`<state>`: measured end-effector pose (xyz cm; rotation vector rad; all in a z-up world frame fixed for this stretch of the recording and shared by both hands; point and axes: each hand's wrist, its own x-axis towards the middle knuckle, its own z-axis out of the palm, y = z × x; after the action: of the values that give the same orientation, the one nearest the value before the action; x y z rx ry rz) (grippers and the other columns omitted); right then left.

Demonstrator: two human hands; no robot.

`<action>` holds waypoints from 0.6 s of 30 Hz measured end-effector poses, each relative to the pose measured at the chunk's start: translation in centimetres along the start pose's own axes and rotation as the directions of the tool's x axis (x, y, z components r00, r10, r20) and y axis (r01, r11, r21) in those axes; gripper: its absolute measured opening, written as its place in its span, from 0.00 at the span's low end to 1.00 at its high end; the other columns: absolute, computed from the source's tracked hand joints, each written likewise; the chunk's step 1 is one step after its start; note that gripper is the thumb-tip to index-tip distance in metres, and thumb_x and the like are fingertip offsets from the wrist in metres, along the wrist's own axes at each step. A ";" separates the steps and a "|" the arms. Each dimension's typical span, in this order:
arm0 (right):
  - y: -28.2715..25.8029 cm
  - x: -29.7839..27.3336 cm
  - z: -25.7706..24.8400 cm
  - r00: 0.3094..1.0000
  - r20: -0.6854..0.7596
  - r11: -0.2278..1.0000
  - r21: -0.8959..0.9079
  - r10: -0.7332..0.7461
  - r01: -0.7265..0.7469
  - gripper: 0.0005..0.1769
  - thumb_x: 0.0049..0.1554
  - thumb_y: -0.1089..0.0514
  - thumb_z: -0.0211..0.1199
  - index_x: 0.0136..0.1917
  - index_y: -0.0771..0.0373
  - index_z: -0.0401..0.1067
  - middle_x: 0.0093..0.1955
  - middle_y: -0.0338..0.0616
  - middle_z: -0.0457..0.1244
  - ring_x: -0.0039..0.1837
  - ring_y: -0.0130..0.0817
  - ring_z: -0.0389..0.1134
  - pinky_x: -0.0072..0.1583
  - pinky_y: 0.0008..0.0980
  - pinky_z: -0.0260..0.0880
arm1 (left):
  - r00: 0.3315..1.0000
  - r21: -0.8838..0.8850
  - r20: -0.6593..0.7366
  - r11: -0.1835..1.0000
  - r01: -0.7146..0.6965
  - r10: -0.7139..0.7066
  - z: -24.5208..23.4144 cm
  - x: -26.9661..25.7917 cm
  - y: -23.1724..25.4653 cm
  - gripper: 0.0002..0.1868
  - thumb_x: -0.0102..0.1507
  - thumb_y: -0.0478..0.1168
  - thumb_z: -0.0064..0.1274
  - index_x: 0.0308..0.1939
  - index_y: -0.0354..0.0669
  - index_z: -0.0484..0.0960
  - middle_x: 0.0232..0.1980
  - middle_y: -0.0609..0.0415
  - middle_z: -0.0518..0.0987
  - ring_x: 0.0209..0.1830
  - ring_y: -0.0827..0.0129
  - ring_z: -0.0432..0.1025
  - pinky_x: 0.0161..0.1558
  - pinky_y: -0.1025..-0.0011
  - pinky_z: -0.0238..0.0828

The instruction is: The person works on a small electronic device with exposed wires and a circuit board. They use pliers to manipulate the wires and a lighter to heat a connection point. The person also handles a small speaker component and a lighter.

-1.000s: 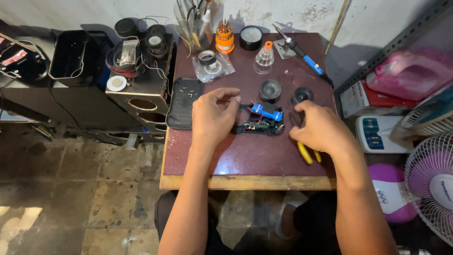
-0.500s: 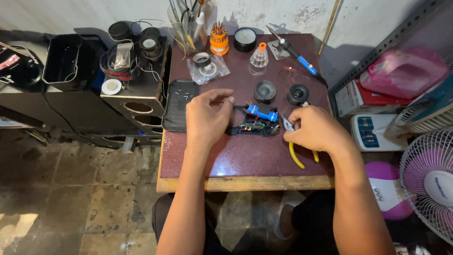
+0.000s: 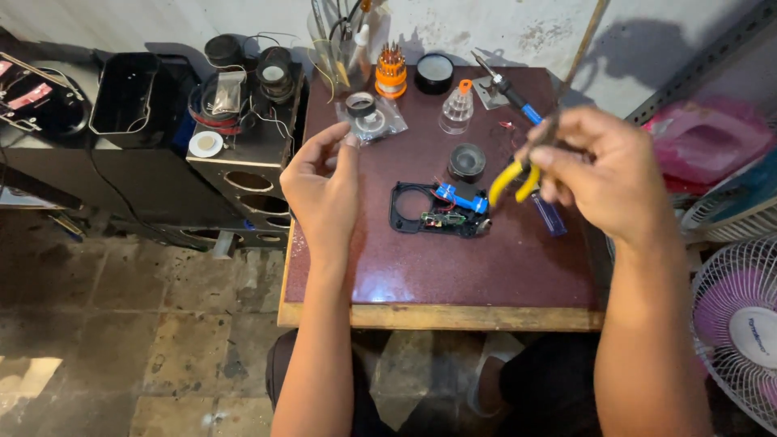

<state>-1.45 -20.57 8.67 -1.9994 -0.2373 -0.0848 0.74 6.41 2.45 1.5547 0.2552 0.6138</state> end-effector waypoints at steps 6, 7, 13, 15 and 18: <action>-0.5 8.2 5.4 0.913 0.261 0.886 -0.266 -0.314 0.380 0.15 0.61 0.65 0.63 0.62 0.65 0.76 0.57 0.44 0.72 0.55 0.32 0.71 0.60 0.34 0.68 | 0.999 -0.034 -0.037 0.999 0.037 -0.038 -0.5 0.1 1.0 0.12 0.62 0.38 0.57 0.47 0.40 0.88 0.37 0.61 0.84 0.34 0.84 0.71 0.38 0.83 0.73; 0.2 9.4 6.5 0.912 0.259 0.885 -0.265 -0.317 0.383 0.15 0.61 0.65 0.63 0.62 0.65 0.76 0.57 0.44 0.72 0.55 0.32 0.71 0.60 0.34 0.68 | 0.999 -0.034 -0.037 0.999 0.033 -0.034 -0.5 0.3 0.3 0.12 0.62 0.38 0.57 0.47 0.40 0.88 0.37 0.61 0.84 0.34 0.84 0.71 0.38 0.83 0.73; 2.9 14.4 12.6 0.870 0.488 0.835 -0.451 -0.065 0.316 0.10 0.60 0.59 0.64 0.55 0.57 0.80 0.48 0.51 0.73 0.54 0.55 0.74 0.57 0.46 0.73 | 0.995 -0.110 -0.082 0.991 -0.074 0.065 -1.0 0.9 -0.7 0.12 0.61 0.34 0.59 0.48 0.37 0.87 0.34 0.48 0.84 0.27 0.76 0.76 0.33 0.76 0.77; 4.8 16.1 14.4 0.839 0.537 0.757 -0.582 0.084 0.297 0.11 0.57 0.51 0.67 0.54 0.41 0.82 0.48 0.41 0.74 0.57 0.48 0.74 0.59 0.45 0.73 | 0.996 -0.144 -0.081 0.988 -0.046 0.034 -1.0 1.0 -1.0 0.12 0.61 0.34 0.59 0.49 0.37 0.87 0.35 0.49 0.84 0.28 0.76 0.76 0.33 0.76 0.77; 1.8 14.8 14.4 0.815 0.557 0.743 -0.612 0.161 0.271 0.10 0.57 0.51 0.67 0.51 0.51 0.83 0.48 0.47 0.74 0.58 0.53 0.73 0.60 0.48 0.72 | 0.998 -0.153 -0.053 0.988 -0.034 0.026 -1.1 1.5 -2.2 0.13 0.60 0.34 0.61 0.48 0.38 0.87 0.35 0.49 0.84 0.28 0.76 0.76 0.34 0.75 0.77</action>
<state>12.76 -6.43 3.39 -2.7119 -0.7590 0.4919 1.80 8.33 0.62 1.3975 0.2177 0.6822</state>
